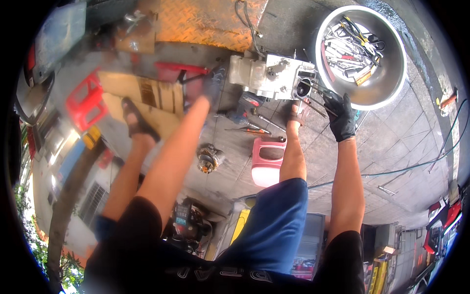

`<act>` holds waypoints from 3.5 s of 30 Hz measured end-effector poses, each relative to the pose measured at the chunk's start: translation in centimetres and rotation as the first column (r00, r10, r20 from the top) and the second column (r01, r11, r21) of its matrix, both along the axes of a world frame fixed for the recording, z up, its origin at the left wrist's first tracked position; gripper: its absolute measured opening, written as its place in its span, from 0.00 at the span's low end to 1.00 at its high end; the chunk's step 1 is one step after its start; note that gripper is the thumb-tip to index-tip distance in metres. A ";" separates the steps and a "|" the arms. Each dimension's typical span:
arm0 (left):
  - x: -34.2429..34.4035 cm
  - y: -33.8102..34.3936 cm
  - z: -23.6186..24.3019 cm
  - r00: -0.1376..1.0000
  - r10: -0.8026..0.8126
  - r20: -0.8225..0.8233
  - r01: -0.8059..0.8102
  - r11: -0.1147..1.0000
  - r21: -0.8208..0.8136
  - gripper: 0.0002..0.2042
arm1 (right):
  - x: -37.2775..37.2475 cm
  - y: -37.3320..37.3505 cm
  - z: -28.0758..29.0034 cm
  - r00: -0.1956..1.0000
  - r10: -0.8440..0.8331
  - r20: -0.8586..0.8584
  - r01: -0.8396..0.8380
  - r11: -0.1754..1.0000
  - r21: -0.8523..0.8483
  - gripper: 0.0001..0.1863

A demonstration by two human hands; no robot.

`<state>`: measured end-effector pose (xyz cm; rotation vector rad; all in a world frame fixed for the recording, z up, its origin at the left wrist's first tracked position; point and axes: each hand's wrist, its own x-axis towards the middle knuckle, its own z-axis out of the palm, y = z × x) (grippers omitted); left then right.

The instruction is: The person cleans engine components with a cloth, moves a cardboard sheet, and strikes an engine casing with a hammer.

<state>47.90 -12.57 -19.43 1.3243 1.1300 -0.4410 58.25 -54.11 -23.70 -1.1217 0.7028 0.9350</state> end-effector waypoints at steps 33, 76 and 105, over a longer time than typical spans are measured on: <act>5.4 1.5 6.3 0.879 -0.281 -0.385 0.422 0.834 0.355 0.28 | 0.1 10.2 12.2 0.810 -0.418 0.411 0.557 0.768 -0.315 0.11; -11.3 27.1 21.9 0.983 -0.049 -0.175 0.167 0.624 0.764 0.18 | -8.9 34.0 32.0 0.884 0.323 0.339 -0.370 0.925 0.083 0.25; -16.6 25.4 22.2 0.916 0.235 0.325 -0.302 0.937 0.175 0.18 | -10.4 32.6 32.2 0.111 0.739 0.664 -0.404 0.644 -0.649 0.03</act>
